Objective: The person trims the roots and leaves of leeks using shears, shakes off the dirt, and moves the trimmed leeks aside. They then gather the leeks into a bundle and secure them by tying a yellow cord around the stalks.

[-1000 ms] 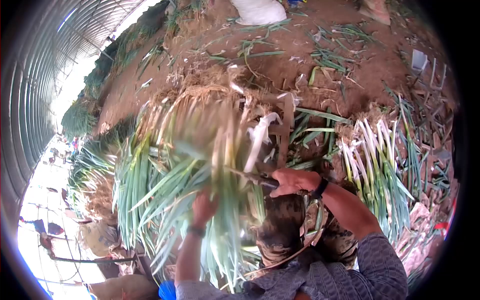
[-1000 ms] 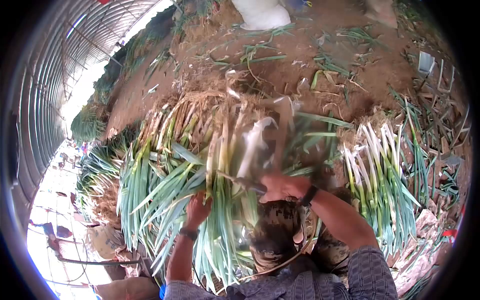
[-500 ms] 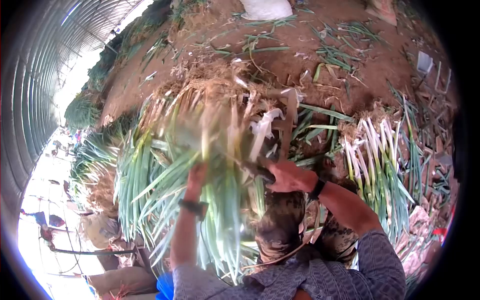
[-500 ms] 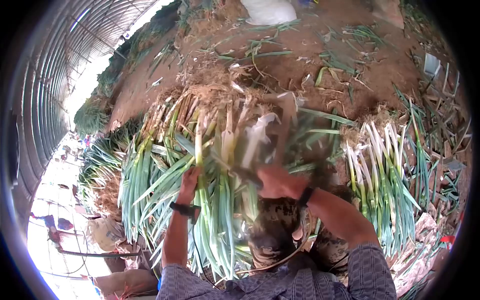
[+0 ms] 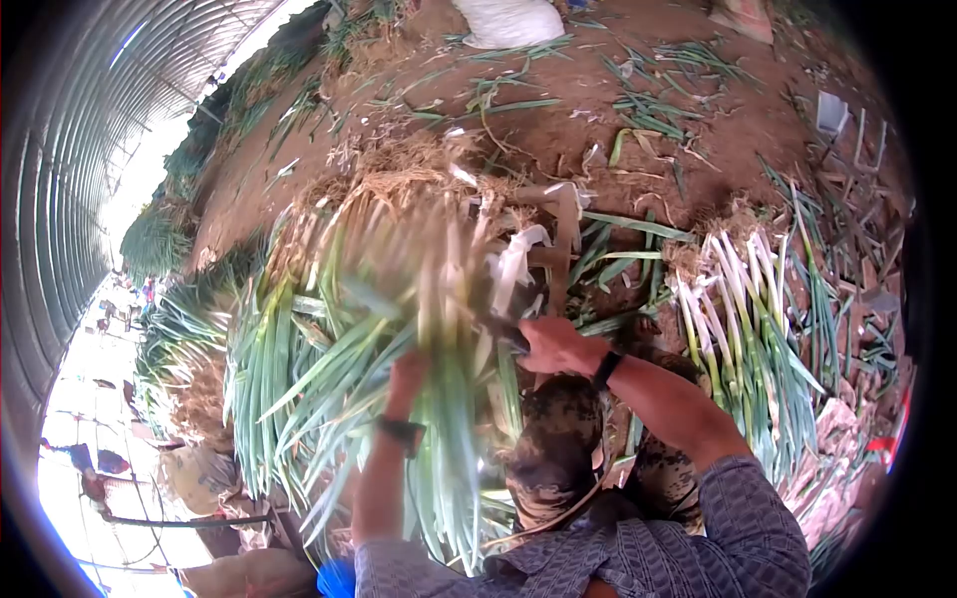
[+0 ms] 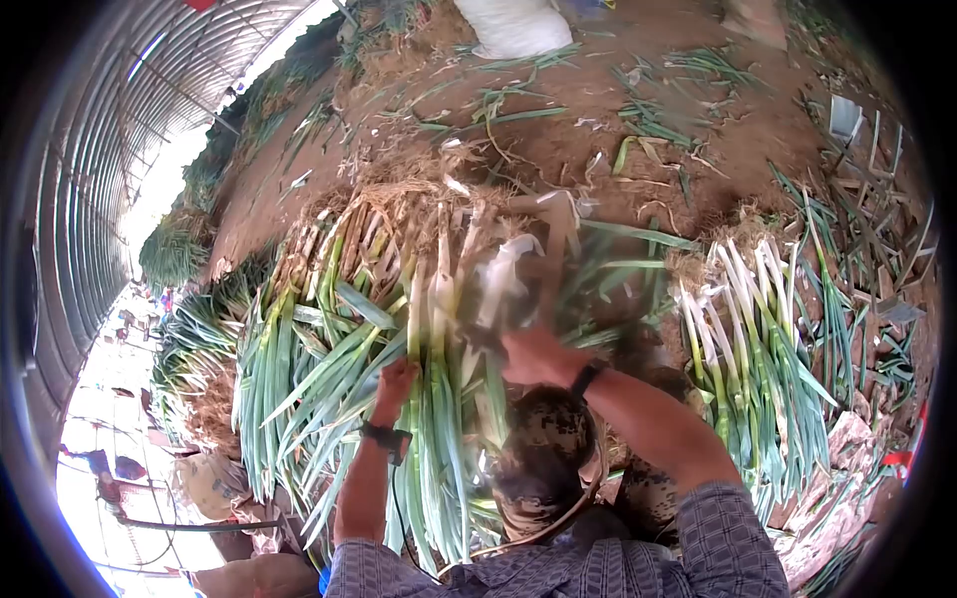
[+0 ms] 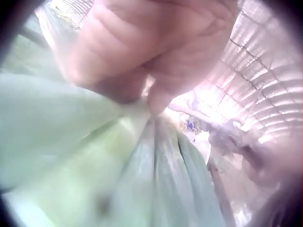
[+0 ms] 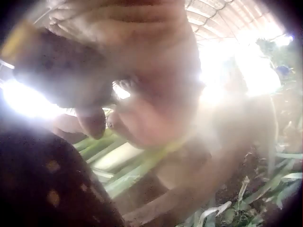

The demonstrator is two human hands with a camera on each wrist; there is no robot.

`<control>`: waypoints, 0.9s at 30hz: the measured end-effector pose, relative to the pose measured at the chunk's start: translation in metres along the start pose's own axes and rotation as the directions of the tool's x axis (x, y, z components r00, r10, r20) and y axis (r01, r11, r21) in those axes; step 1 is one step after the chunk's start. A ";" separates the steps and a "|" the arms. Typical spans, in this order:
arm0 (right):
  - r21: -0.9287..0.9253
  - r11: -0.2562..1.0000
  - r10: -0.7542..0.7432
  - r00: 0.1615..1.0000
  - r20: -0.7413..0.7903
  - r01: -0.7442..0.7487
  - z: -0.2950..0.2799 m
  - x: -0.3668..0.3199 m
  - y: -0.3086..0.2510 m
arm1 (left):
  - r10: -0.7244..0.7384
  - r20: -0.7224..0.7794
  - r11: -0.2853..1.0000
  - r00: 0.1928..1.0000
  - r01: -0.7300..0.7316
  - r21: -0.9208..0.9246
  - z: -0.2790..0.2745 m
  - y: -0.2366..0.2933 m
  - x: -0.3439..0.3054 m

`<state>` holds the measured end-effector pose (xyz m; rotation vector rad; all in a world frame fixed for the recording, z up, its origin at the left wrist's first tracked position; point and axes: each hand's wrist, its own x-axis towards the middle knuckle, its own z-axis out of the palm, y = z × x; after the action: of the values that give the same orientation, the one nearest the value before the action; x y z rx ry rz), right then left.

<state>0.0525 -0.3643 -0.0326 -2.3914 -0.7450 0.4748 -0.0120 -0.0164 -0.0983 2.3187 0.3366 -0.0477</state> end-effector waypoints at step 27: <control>0.005 0.975 -0.220 0.965 0.141 0.221 -0.005 -0.042 -0.042 | -0.202 0.027 0.656 0.979 0.156 -0.738 -0.065 0.058 0.015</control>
<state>0.0055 -0.3639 0.0041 -2.2664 -1.0660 0.5511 0.0125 -0.0053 -0.0142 1.4626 0.5061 0.0530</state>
